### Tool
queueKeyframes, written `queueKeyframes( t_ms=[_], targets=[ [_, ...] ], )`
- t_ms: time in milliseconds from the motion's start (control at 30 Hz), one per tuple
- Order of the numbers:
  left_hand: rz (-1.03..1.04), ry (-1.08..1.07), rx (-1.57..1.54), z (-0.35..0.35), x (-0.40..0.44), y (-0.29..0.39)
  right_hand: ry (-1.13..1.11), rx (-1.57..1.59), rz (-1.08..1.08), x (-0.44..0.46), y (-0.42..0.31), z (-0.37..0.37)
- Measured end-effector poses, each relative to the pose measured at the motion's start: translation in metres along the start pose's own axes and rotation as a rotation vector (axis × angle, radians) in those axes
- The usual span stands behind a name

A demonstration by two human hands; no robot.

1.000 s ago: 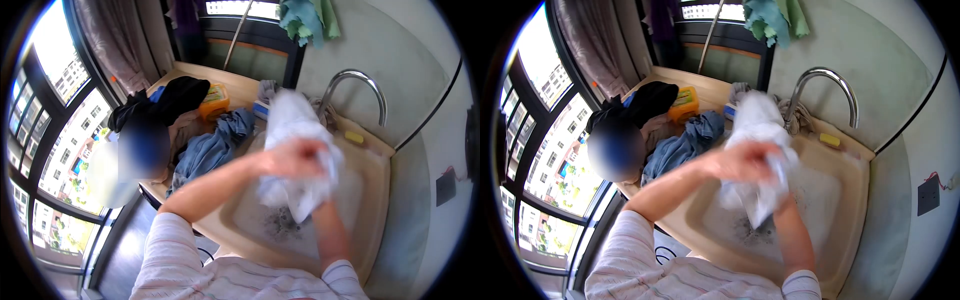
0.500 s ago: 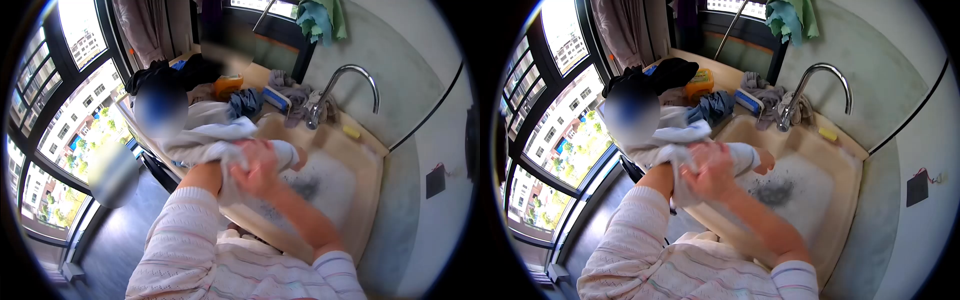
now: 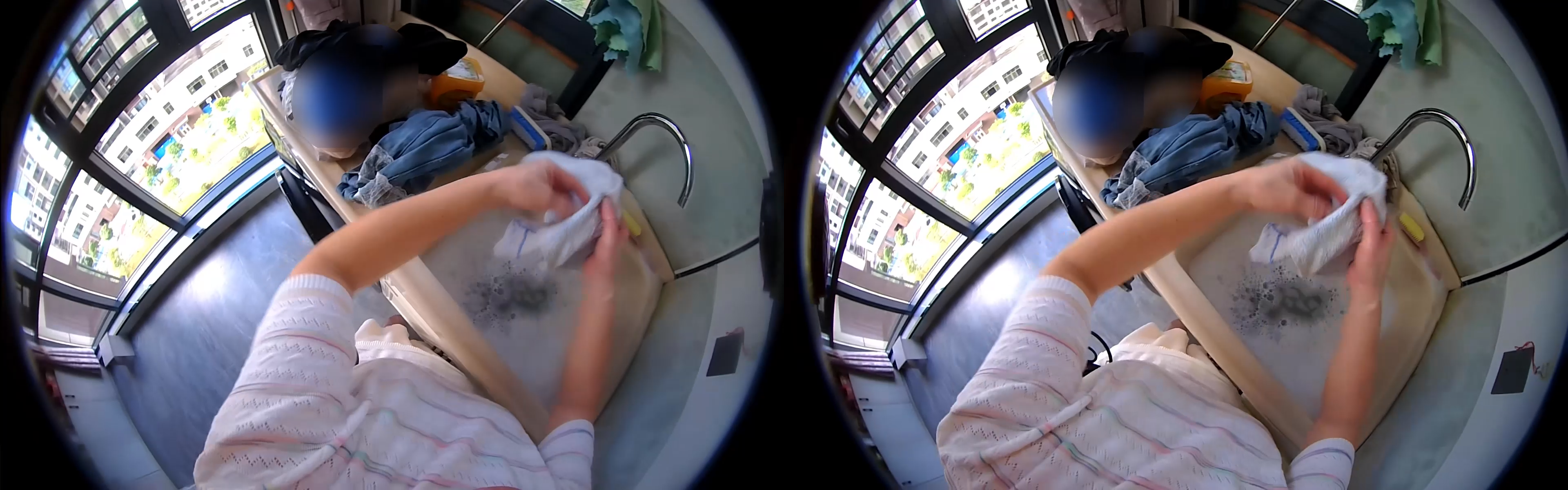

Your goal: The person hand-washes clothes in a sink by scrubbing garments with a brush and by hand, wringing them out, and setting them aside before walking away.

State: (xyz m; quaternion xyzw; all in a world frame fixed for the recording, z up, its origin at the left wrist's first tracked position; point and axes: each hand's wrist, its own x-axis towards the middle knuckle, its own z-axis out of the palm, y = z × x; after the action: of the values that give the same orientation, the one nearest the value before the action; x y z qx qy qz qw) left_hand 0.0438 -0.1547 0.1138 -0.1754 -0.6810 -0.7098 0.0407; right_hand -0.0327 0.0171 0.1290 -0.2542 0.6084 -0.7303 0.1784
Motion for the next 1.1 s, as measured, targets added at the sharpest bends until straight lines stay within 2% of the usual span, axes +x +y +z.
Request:
queueKeyframes(
  t_ms=[33, 67, 133, 200, 233, 267, 333, 367, 400, 567, 667, 733, 833, 933, 967, 1067, 1100],
  targets=[
    [-0.107, 0.286, -0.15, 0.014, -0.014, 0.034, -0.098, 0.252, 0.046, -0.005, -0.01, 0.01],
    [-0.026, 0.356, -0.505, 0.018, -0.012, 0.026, -0.185, 0.497, 0.115, -0.01, -0.02, 0.02],
    [0.388, 0.248, -0.974, 0.05, 0.004, 0.015, -0.291, 0.753, 0.184, -0.009, -0.019, 0.032],
    [0.529, 0.664, -0.191, 0.051, 0.028, -0.014, -0.312, 0.835, 0.169, -0.006, -0.007, 0.042],
    [0.393, 0.574, -0.473, 0.052, 0.027, -0.016, -0.318, 0.83, 0.149, -0.004, -0.001, 0.045],
    [0.303, 0.65, -0.435, 0.048, 0.033, -0.038, -0.317, 0.813, 0.127, -0.006, 0.002, 0.046],
    [0.109, 0.858, 0.379, 0.073, 0.011, -0.024, -0.3, 0.725, 0.087, -0.012, 0.007, 0.048],
    [0.089, 0.877, 0.478, 0.094, 0.009, -0.022, -0.288, 0.645, 0.063, -0.017, 0.007, 0.047],
    [-0.042, 0.801, 0.565, 0.106, -0.002, -0.001, -0.279, 0.558, 0.04, -0.018, 0.008, 0.048],
    [-0.122, 0.928, 0.052, 0.059, 0.014, -0.02, -0.252, -0.257, -0.211, -0.009, 0.007, 0.051],
    [0.274, 0.496, -0.779, 0.0, 0.04, -0.064, -0.346, -0.824, -0.368, -0.006, -0.003, 0.061],
    [0.231, 0.33, -0.998, -0.009, 0.039, -0.085, -0.475, -1.228, -0.431, -0.001, -0.018, 0.067],
    [0.092, 0.29, -1.081, 0.004, 0.024, -0.09, -0.855, -1.826, -0.55, 0.018, -0.037, 0.069],
    [0.001, 0.347, -1.029, 0.009, 0.014, -0.088, -0.949, -1.159, -0.092, 0.046, -0.062, 0.08],
    [-0.018, 0.373, -0.983, 0.008, 0.016, -0.084, -0.904, -1.016, 0.181, 0.052, -0.064, 0.079],
    [-0.082, 0.447, -0.829, 0.004, 0.016, -0.075, -0.772, -0.401, 0.122, 0.069, -0.026, 0.063],
    [-0.102, 0.471, -0.763, 0.0, 0.015, -0.069, -0.714, -0.377, 0.023, 0.072, -0.007, 0.053]
  ],
)
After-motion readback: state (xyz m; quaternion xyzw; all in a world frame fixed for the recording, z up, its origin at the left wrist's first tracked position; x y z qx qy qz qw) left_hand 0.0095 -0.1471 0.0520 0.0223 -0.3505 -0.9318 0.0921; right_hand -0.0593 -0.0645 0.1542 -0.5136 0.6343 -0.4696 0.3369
